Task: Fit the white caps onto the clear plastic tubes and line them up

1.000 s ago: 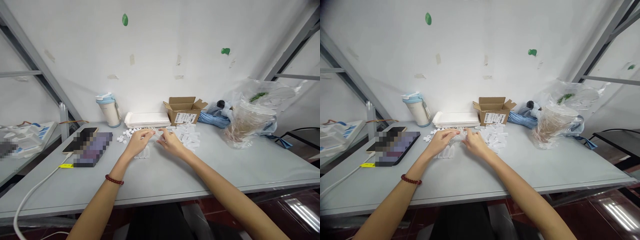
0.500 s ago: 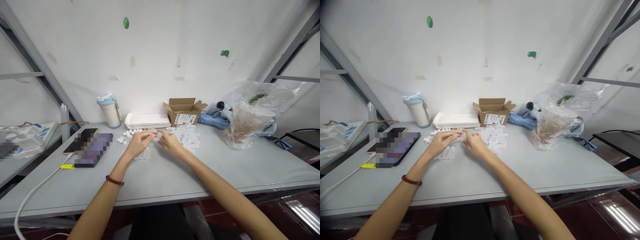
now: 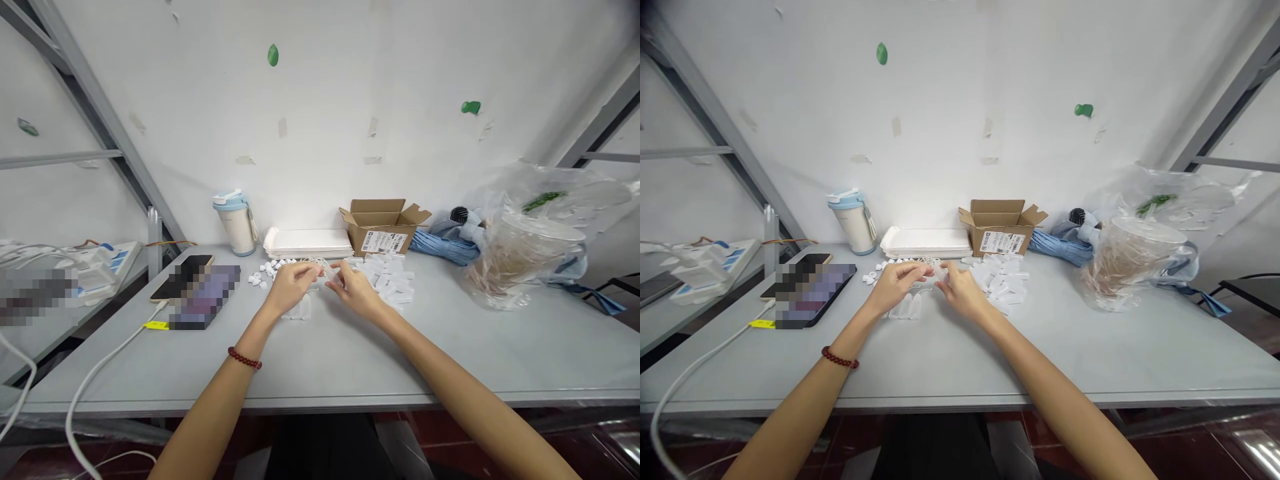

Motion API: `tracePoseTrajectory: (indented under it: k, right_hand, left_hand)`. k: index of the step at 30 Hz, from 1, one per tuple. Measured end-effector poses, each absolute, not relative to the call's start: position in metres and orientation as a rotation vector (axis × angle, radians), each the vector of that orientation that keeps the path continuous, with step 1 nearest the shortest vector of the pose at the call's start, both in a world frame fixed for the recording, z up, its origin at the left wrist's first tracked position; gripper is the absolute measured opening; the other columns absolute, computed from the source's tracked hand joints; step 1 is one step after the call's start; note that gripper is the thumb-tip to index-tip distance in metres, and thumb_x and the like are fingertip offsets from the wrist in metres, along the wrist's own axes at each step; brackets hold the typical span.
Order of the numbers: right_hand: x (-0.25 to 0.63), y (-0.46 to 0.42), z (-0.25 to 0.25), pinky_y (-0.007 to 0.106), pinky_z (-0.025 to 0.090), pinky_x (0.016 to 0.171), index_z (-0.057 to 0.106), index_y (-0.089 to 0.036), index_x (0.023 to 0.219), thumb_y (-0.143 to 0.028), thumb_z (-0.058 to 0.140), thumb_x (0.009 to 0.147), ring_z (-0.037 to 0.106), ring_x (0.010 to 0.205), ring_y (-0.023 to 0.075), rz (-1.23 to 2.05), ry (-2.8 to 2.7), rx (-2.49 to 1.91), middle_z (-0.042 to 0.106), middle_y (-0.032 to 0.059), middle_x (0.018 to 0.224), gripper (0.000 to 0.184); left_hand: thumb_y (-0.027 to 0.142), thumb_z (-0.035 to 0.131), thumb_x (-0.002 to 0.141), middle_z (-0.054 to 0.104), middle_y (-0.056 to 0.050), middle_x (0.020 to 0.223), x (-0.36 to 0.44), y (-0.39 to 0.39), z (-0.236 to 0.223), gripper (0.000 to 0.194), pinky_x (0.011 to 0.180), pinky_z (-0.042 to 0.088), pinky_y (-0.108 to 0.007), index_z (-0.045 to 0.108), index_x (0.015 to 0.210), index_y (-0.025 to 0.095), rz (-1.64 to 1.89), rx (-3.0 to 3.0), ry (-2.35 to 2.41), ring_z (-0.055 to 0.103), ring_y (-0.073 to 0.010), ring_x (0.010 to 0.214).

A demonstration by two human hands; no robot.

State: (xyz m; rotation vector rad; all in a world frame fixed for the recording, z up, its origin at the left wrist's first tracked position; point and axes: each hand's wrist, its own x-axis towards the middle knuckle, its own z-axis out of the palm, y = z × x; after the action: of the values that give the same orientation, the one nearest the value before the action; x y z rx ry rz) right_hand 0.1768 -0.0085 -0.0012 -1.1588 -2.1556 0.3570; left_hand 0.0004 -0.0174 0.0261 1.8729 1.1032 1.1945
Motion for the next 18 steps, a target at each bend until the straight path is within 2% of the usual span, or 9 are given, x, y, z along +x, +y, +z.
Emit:
tracePoseTrajectory:
  k: [6, 12, 18]
  right_hand:
    - [0.174, -0.011, -0.004, 0.024, 0.036, 0.057, 0.042, -0.016, 0.112, -0.025, 0.055, 0.085, 0.055, 0.058, 0.0159, 0.316, -2.162, -1.208, 0.061, 0.0022, 0.074, 0.031]
    - [0.166, -0.019, -0.005, 0.025, 0.037, 0.054, 0.042, -0.016, 0.111, -0.026, 0.047, 0.089, 0.058, 0.06, 0.0181, 0.274, -2.191, -1.136, 0.063, 0.0054, 0.077, 0.024]
    - [0.162, -0.024, -0.006, 0.027, 0.043, 0.057, 0.043, -0.017, 0.115, -0.024, 0.047, 0.088, 0.057, 0.058, 0.0153, 0.323, -2.112, -1.027, 0.064, 0.0082, 0.087, 0.029]
  left_hand:
    - [0.035, 0.058, 0.078, 0.071, -0.006, 0.083, 0.004, -0.017, 0.025, 0.024, 0.067, 0.047, -0.026, 0.07, 0.079, 0.014, 1.153, 1.874, 1.185, 0.063, -0.0183, 0.076]
    - [0.047, 0.063, 0.073, 0.066, -0.004, 0.065, 0.004, -0.014, 0.022, 0.035, 0.059, 0.044, -0.026, 0.068, 0.067, 0.014, 1.089, 1.783, 1.329, 0.059, -0.0175, 0.064]
    - [0.042, 0.063, 0.075, 0.065, -0.003, 0.072, 0.0, -0.015, 0.024, 0.028, 0.066, 0.044, -0.026, 0.067, 0.072, 0.015, 1.075, 1.73, 1.139, 0.057, -0.0153, 0.069]
